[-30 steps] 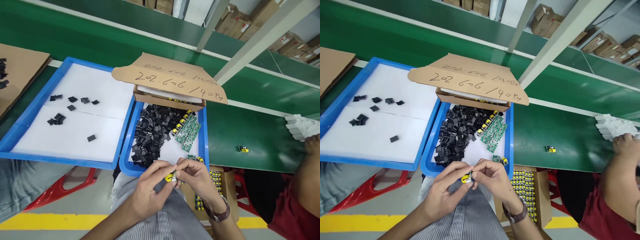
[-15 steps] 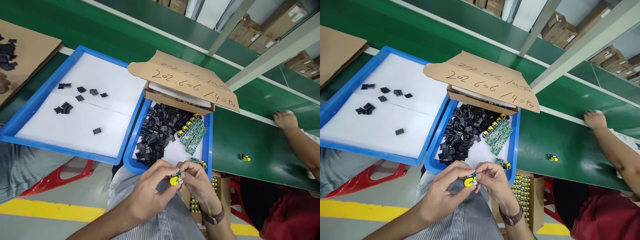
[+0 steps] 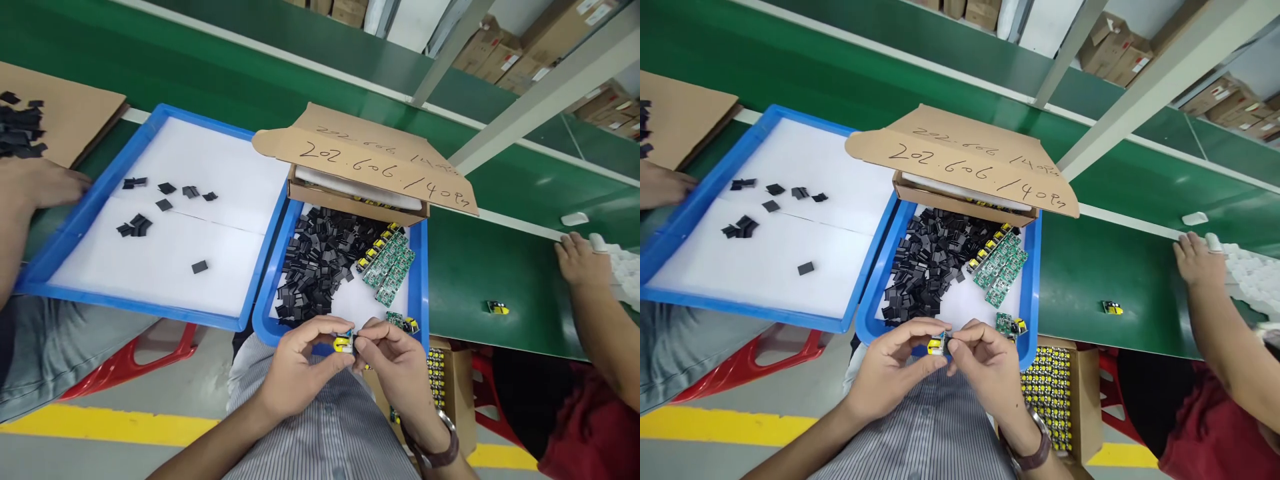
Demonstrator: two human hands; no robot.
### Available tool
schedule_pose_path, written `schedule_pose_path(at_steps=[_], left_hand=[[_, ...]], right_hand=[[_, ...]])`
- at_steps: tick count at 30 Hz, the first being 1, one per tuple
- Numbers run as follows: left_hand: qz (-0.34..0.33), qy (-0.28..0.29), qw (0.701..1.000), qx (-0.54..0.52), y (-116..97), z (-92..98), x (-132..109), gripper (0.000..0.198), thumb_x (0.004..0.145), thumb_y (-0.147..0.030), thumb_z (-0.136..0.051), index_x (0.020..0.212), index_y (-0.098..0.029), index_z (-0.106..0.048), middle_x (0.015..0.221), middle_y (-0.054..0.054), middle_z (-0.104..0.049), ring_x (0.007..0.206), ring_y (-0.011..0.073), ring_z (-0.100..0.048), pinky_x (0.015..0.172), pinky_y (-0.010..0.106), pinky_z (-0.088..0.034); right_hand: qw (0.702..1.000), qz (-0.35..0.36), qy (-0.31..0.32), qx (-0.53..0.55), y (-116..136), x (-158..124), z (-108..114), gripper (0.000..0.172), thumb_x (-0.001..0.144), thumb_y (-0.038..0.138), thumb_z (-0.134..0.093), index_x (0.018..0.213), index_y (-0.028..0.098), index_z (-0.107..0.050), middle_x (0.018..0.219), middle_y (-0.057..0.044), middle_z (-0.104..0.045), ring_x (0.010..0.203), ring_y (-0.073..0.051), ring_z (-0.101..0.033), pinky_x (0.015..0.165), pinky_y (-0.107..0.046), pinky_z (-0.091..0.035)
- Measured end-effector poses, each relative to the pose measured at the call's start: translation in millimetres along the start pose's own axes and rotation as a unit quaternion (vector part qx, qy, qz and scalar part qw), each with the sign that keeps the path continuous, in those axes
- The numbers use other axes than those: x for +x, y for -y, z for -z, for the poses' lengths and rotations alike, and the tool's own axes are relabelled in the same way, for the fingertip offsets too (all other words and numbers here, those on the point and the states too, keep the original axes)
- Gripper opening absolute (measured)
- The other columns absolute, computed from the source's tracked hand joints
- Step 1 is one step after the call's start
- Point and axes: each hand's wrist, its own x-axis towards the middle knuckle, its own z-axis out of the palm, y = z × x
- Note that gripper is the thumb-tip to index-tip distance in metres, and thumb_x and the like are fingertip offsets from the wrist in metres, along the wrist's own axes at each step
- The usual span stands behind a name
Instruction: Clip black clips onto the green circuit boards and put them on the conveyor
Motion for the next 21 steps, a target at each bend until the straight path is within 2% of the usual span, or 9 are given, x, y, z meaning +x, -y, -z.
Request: schedule_pose_path(at_steps=[2, 8, 14, 21], left_hand=[[0.009, -0.002, 1.000, -0.023, 4, 1.2, 1, 0.029, 0.078, -0.014, -0.083, 0.106, -0.021, -0.077, 0.114, 0.010, -0.077, 0.108, 0.0239, -0.073, 0.092, 0.033, -0.062], [0.000, -0.005, 0.996, -0.087, 6, 1.4, 0, 0.030, 0.080, -0.007, -0.080, 0.104, -0.024, -0.078, 0.117, 0.008, -0.077, 0.103, 0.0196, -0.076, 0.086, 0.027, -0.064], [-0.029, -0.006, 0.998, -0.049, 14, 1.7, -4, 0.031, 0.082, -0.006, -0.078, 0.106, -0.026, -0.079, 0.118, 0.009, -0.077, 0.112, 0.0229, -0.074, 0.090, 0.031, -0.064], [-0.100, 0.017, 0.995, 0.011, 16, -0.1, 0, 0.046, 0.081, 0.003, -0.076, 0.113, -0.031, -0.078, 0.119, 0.005, -0.078, 0.109, 0.0194, -0.075, 0.094, 0.032, -0.063]], right_hand=[[0.999, 0.029, -0.015, -0.026, 0, -4, -5, 0.003, 0.088, 0.025, -0.078, 0.088, 0.022, -0.076, 0.077, 0.002, -0.062, 0.054, -0.010, -0.065, 0.052, -0.024, -0.057], [0.997, 0.055, -0.012, -0.055, -1, -11, -9, 0.004, 0.092, 0.022, -0.073, 0.095, 0.024, -0.075, 0.081, 0.001, -0.061, 0.060, -0.011, -0.064, 0.059, -0.025, -0.055], [0.995, 0.044, 0.020, -0.092, 6, -7, -3, 0.003, 0.091, 0.021, -0.072, 0.093, 0.023, -0.074, 0.078, 0.001, -0.062, 0.057, -0.011, -0.064, 0.055, -0.025, -0.053], [0.988, 0.018, 0.048, -0.143, 17, -1, 1, 0.005, 0.088, 0.018, -0.069, 0.084, 0.021, -0.069, 0.077, 0.001, -0.063, 0.058, -0.011, -0.062, 0.055, -0.025, -0.052]])
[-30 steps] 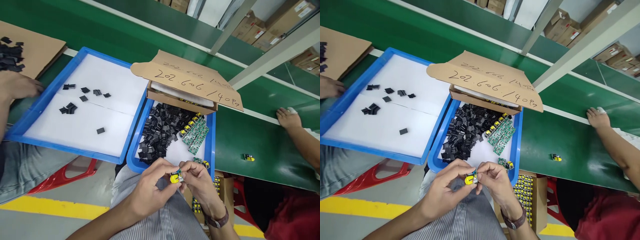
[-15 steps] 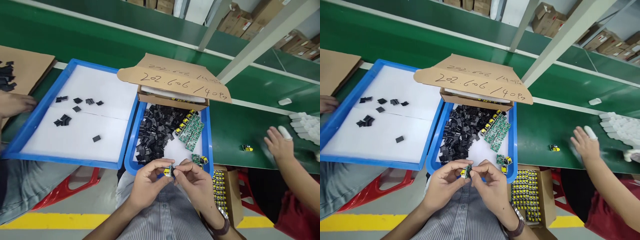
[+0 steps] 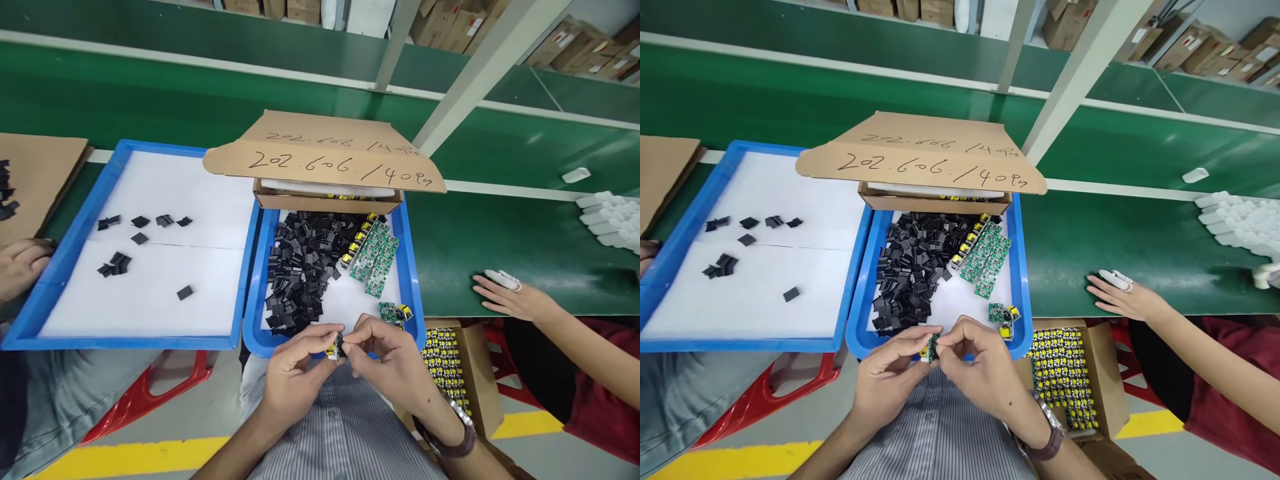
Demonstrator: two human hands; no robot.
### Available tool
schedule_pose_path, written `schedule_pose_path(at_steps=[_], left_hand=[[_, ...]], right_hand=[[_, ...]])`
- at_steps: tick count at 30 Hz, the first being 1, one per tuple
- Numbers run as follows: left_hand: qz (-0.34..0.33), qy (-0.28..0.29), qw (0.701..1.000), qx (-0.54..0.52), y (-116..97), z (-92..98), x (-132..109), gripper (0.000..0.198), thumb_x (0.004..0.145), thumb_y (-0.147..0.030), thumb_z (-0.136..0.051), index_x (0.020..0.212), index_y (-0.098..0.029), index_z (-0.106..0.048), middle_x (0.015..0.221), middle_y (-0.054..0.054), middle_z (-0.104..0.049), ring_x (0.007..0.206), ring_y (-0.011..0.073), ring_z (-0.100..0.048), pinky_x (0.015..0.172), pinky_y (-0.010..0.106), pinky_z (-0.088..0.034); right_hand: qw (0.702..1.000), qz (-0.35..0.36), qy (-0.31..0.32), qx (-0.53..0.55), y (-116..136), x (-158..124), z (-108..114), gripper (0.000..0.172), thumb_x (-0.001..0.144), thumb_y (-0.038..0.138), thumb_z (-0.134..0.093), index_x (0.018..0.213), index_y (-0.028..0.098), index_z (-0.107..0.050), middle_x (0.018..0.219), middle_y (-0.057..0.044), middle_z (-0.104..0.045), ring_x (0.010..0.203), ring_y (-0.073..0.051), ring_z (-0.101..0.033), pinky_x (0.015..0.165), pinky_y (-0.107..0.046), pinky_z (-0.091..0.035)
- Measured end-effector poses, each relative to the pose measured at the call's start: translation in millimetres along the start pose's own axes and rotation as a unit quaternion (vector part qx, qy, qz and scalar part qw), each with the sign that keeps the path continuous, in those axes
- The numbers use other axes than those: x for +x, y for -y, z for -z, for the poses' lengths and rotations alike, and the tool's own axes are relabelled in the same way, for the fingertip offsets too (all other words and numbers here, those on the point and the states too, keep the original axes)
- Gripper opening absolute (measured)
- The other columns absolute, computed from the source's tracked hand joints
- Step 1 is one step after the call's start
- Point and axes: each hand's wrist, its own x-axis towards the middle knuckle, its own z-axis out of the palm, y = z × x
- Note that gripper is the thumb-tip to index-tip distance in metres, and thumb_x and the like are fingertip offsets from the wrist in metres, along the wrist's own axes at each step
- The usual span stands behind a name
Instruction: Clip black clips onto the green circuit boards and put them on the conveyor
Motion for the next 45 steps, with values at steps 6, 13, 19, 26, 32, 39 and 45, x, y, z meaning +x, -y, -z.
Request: schedule_pose_path(at_steps=[6, 13, 19, 26, 32, 39, 45], left_hand=[[-0.077, 0.018, 0.993, 0.082, 4, 0.2, 1, 0.044, 0.082, 0.005, -0.071, 0.114, -0.025, -0.076, 0.117, 0.007, -0.077, 0.106, 0.0197, -0.075, 0.092, 0.034, -0.063], [-0.119, 0.042, 0.984, 0.129, -1, -1.9, 4, 0.049, 0.084, 0.006, -0.069, 0.122, -0.024, -0.071, 0.117, 0.008, -0.075, 0.104, 0.0207, -0.073, 0.089, 0.036, -0.062], [-0.062, 0.070, 0.980, 0.177, -16, -3.6, 1, 0.049, 0.085, -0.001, -0.070, 0.129, -0.022, -0.067, 0.108, 0.007, -0.068, 0.098, 0.0182, -0.070, 0.085, 0.032, -0.060], [-0.017, 0.090, 0.978, 0.188, -22, -2.3, -4, 0.047, 0.087, -0.004, -0.066, 0.130, -0.023, -0.065, 0.104, 0.005, -0.065, 0.094, 0.0155, -0.069, 0.082, 0.029, -0.059], [-0.014, 0.073, 0.980, 0.185, -22, 2.8, -5, 0.043, 0.088, -0.006, -0.069, 0.128, -0.021, -0.066, 0.103, 0.006, -0.066, 0.093, 0.0160, -0.069, 0.083, 0.029, -0.059], [-0.041, 0.046, 0.981, 0.182, -16, -1.1, -3, 0.043, 0.088, -0.006, -0.069, 0.128, -0.020, -0.066, 0.103, 0.006, -0.067, 0.093, 0.0160, -0.069, 0.083, 0.028, -0.059], [-0.093, 0.015, 0.979, 0.183, -11, -2.5, -4, 0.047, 0.087, -0.003, -0.069, 0.130, -0.021, -0.064, 0.109, 0.007, -0.068, 0.098, 0.0158, -0.069, 0.085, 0.027, -0.059]], right_hand=[[0.994, 0.049, 0.014, -0.100, 2, -3, 2, 0.014, 0.089, 0.010, -0.062, 0.080, 0.020, -0.064, 0.076, 0.002, -0.057, 0.065, -0.011, -0.059, 0.059, -0.023, -0.047], [0.996, -0.036, 0.060, 0.064, -5, 2, 11, 0.009, 0.093, 0.025, -0.069, 0.086, 0.019, -0.068, 0.078, 0.002, -0.063, 0.053, -0.009, -0.065, 0.049, -0.021, -0.051], [0.958, -0.114, 0.070, 0.255, -22, 3, 15, 0.015, 0.084, 0.029, -0.083, 0.088, 0.017, -0.074, 0.064, 0.002, -0.069, 0.046, -0.010, -0.067, 0.047, -0.020, -0.058], [0.937, -0.163, 0.084, 0.298, -26, 0, 17, 0.017, 0.080, 0.028, -0.087, 0.082, 0.015, -0.077, 0.062, 0.002, -0.070, 0.042, -0.009, -0.064, 0.043, -0.019, -0.058], [0.949, -0.146, 0.074, 0.269, -20, 3, 13, 0.012, 0.082, 0.024, -0.085, 0.086, 0.016, -0.077, 0.060, 0.002, -0.068, 0.043, -0.009, -0.064, 0.044, -0.020, -0.059], [0.935, -0.174, 0.046, 0.307, -23, 6, 4, 0.020, 0.077, 0.029, -0.089, 0.088, 0.016, -0.079, 0.056, 0.002, -0.068, 0.042, -0.009, -0.062, 0.046, -0.020, -0.060], [0.953, -0.124, 0.001, 0.275, -25, 0, 1, 0.015, 0.080, 0.029, -0.087, 0.089, 0.019, -0.081, 0.076, -0.001, -0.075, 0.052, -0.011, -0.070, 0.052, -0.022, -0.062]])
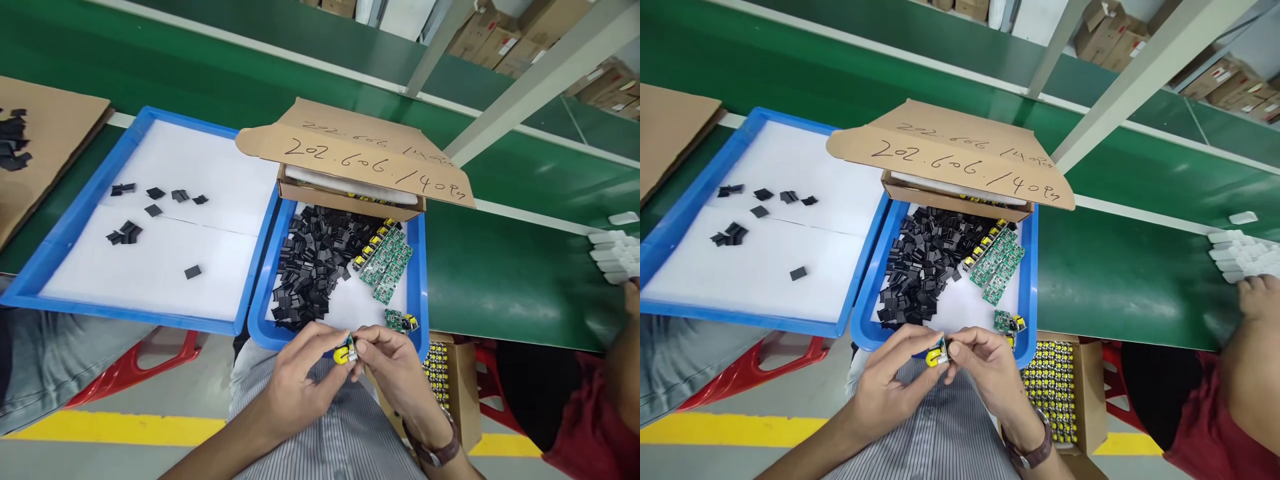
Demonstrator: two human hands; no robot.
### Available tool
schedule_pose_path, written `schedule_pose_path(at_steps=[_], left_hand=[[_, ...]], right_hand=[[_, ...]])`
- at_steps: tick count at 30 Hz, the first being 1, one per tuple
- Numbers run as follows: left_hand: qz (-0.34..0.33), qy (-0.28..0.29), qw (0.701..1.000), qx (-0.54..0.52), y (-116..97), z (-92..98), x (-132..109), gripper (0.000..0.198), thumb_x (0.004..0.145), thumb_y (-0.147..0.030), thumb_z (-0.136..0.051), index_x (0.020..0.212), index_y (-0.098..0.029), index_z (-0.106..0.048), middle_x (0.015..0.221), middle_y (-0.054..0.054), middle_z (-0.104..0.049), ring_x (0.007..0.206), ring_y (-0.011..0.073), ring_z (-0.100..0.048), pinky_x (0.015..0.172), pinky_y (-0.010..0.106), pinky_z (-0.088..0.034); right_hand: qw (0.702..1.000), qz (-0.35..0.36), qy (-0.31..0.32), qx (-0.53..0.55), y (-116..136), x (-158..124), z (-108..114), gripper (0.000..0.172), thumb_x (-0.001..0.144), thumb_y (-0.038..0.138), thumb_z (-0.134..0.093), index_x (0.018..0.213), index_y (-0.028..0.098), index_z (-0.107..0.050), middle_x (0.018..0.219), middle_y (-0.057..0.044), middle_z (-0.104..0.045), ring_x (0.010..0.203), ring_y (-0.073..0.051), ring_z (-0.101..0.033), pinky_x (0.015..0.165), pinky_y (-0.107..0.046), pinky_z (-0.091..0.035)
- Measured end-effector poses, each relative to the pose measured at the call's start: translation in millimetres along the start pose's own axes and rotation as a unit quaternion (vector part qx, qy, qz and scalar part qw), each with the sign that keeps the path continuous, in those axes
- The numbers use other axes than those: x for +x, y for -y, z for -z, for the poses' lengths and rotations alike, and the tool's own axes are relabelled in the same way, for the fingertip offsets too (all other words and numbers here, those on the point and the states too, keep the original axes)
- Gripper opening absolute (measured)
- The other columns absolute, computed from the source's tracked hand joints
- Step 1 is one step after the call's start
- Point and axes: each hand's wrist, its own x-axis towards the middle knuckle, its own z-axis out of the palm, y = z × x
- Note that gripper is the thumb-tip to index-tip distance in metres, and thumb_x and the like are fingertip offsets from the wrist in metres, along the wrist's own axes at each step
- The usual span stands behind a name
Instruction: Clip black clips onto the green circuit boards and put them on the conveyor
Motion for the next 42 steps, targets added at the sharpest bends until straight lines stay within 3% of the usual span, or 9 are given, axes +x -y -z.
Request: schedule_pose_path(at_steps=[9, 16, 18, 21, 24, 32, 42], left_hand=[[-0.005, 0.054, 0.999, -0.002, 0, 7.6, -5, 0.046, 0.088, -0.002, -0.068, 0.130, -0.020, -0.064, 0.111, 0.009, -0.069, 0.100, 0.0186, -0.070, 0.086, 0.032, -0.061], [-0.030, -0.018, 0.999, 0.027, -1, 2.6, -1, 0.043, 0.087, 0.000, -0.067, 0.126, -0.018, -0.065, 0.106, 0.007, -0.070, 0.096, 0.0158, -0.071, 0.084, 0.026, -0.061], [-0.018, -0.034, 0.999, 0.038, -2, 2.1, 2, 0.041, 0.087, -0.002, -0.070, 0.124, -0.019, -0.066, 0.105, 0.006, -0.071, 0.094, 0.0150, -0.071, 0.083, 0.025, -0.061], [0.013, -0.062, 0.997, 0.051, -3, 2.0, 4, 0.040, 0.085, -0.006, -0.074, 0.122, -0.020, -0.067, 0.105, 0.006, -0.071, 0.094, 0.0158, -0.071, 0.083, 0.026, -0.061], [0.027, -0.069, 0.996, 0.055, -3, 1.7, 3, 0.039, 0.086, -0.007, -0.073, 0.122, -0.021, -0.068, 0.105, 0.005, -0.071, 0.093, 0.0159, -0.071, 0.082, 0.027, -0.061], [0.023, -0.064, 0.996, 0.058, -1, 1.1, -4, 0.040, 0.087, -0.006, -0.069, 0.123, -0.022, -0.068, 0.108, 0.006, -0.072, 0.097, 0.0186, -0.072, 0.083, 0.030, -0.062], [-0.002, -0.064, 0.996, 0.069, 2, 0.2, -6, 0.041, 0.087, -0.005, -0.069, 0.124, -0.021, -0.066, 0.111, 0.008, -0.073, 0.102, 0.0196, -0.072, 0.089, 0.032, -0.062]], right_hand=[[0.996, -0.018, 0.058, -0.068, 10, 2, 2, 0.014, 0.083, 0.029, -0.084, 0.083, 0.016, -0.078, 0.069, -0.001, -0.072, 0.048, -0.011, -0.068, 0.048, -0.019, -0.057], [1.000, -0.006, 0.022, -0.004, -2, 4, -8, 0.015, 0.081, 0.034, -0.085, 0.082, 0.019, -0.080, 0.064, 0.002, -0.065, 0.044, -0.007, -0.056, 0.044, -0.019, -0.055], [0.999, 0.023, 0.015, -0.035, -4, 2, -7, 0.013, 0.087, 0.033, -0.080, 0.092, 0.022, -0.082, 0.070, 0.000, -0.067, 0.053, -0.009, -0.061, 0.053, -0.021, -0.058], [0.985, 0.114, 0.016, -0.127, -6, -6, -8, 0.023, 0.092, 0.029, -0.075, 0.114, 0.028, -0.079, 0.100, -0.006, -0.073, 0.088, -0.017, -0.070, 0.082, -0.030, -0.061], [0.964, 0.181, 0.014, -0.195, -11, -13, -12, 0.038, 0.091, 0.022, -0.075, 0.127, 0.034, -0.073, 0.119, -0.007, -0.069, 0.110, -0.022, -0.066, 0.096, -0.036, -0.057], [0.929, 0.237, -0.023, -0.282, -19, -17, -18, 0.038, 0.093, 0.015, -0.070, 0.127, 0.032, -0.073, 0.109, -0.009, -0.071, 0.100, -0.023, -0.068, 0.085, -0.036, -0.058], [0.936, 0.236, 0.004, -0.261, -14, -12, -17, 0.031, 0.092, 0.015, -0.072, 0.118, 0.032, -0.076, 0.102, -0.007, -0.071, 0.094, -0.021, -0.068, 0.082, -0.034, -0.057]])
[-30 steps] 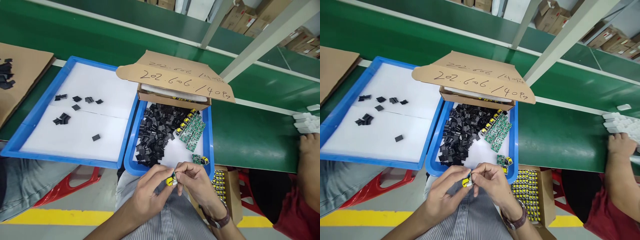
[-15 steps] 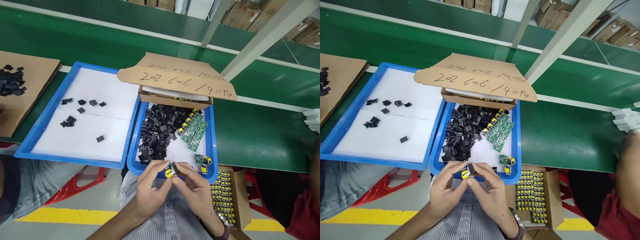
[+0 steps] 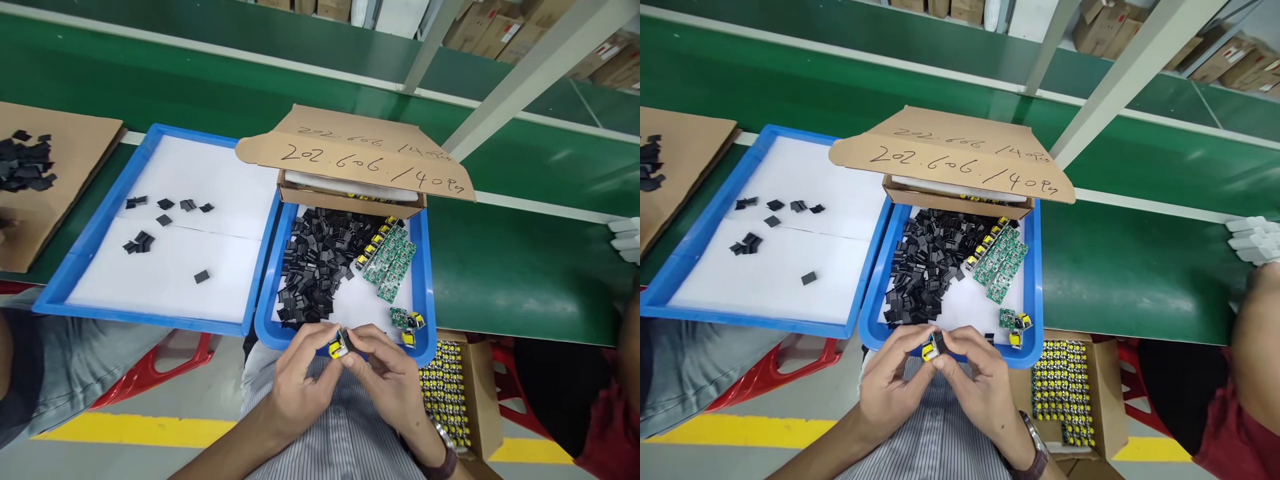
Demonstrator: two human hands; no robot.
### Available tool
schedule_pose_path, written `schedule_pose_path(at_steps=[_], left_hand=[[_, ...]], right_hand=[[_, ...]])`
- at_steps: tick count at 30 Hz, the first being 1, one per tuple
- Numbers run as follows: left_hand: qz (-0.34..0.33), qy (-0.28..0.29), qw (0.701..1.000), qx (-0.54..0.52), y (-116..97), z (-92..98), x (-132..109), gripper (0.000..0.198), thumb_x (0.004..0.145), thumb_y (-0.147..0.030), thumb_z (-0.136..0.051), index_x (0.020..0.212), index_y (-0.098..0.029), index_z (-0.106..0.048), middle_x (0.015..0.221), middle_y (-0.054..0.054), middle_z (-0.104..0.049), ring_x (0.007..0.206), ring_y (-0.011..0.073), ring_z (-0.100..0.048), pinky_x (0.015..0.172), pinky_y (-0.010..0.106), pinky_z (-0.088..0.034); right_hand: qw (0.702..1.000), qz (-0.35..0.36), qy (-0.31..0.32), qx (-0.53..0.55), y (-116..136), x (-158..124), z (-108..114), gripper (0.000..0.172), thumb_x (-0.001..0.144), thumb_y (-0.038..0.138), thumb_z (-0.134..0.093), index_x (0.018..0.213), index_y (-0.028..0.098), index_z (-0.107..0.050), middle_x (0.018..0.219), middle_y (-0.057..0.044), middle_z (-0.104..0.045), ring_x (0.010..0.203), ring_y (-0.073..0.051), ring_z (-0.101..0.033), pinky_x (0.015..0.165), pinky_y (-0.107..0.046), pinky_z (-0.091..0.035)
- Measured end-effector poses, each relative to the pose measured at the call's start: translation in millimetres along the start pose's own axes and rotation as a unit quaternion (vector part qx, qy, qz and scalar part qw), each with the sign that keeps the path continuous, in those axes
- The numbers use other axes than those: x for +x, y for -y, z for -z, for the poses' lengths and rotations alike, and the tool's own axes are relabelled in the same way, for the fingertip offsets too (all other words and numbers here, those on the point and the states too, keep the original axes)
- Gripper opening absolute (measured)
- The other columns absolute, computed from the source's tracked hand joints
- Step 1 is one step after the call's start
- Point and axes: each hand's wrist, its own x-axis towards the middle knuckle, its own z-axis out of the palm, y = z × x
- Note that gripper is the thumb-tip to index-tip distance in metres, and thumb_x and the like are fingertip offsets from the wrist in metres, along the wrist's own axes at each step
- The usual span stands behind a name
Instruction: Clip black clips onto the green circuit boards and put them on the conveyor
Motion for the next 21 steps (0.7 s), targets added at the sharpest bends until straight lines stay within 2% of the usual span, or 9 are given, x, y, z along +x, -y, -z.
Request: schedule_pose_path(at_steps=[7, 13, 19, 21], left_hand=[[-0.013, -0.010, 1.000, 0.012, -2.6, 1.2, -2.9, 0.044, 0.087, -0.002, -0.068, 0.127, -0.020, -0.065, 0.114, 0.008, -0.072, 0.106, 0.0189, -0.071, 0.094, 0.031, -0.061], [-0.011, -0.016, 0.999, 0.038, 0.8, 0.6, -1.7, 0.043, 0.088, -0.001, -0.062, 0.127, -0.021, -0.065, 0.113, 0.008, -0.072, 0.105, 0.0198, -0.072, 0.092, 0.033, -0.061], [0.019, -0.025, 0.999, 0.038, -3.1, -0.3, 2.8, 0.039, 0.089, -0.005, -0.065, 0.123, -0.022, -0.067, 0.108, 0.006, -0.071, 0.098, 0.0176, -0.072, 0.087, 0.030, -0.062], [0.013, -0.026, 0.999, 0.037, -2.7, 1.2, 1.8, 0.040, 0.088, -0.005, -0.065, 0.124, -0.022, -0.066, 0.109, 0.006, -0.071, 0.099, 0.0178, -0.072, 0.088, 0.030, -0.062]], right_hand=[[0.999, 0.026, -0.012, -0.017, -0.7, 0.5, -1.8, 0.032, 0.091, 0.014, -0.073, 0.117, 0.033, -0.077, 0.103, -0.006, -0.074, 0.095, -0.021, -0.069, 0.081, -0.034, -0.057], [0.996, 0.031, 0.027, -0.074, 0.6, 4.5, -4.4, 0.034, 0.096, 0.016, -0.066, 0.124, 0.035, -0.075, 0.103, -0.007, -0.074, 0.096, -0.021, -0.069, 0.082, -0.034, -0.058], [1.000, 0.001, -0.019, -0.007, -4.1, -0.4, -6.6, 0.035, 0.095, 0.016, -0.069, 0.124, 0.035, -0.074, 0.108, -0.006, -0.071, 0.100, -0.021, -0.067, 0.086, -0.035, -0.057], [1.000, 0.001, -0.011, -0.003, -2.7, -0.5, -5.7, 0.034, 0.095, 0.015, -0.068, 0.122, 0.035, -0.074, 0.110, -0.006, -0.071, 0.102, -0.021, -0.067, 0.089, -0.036, -0.057]])
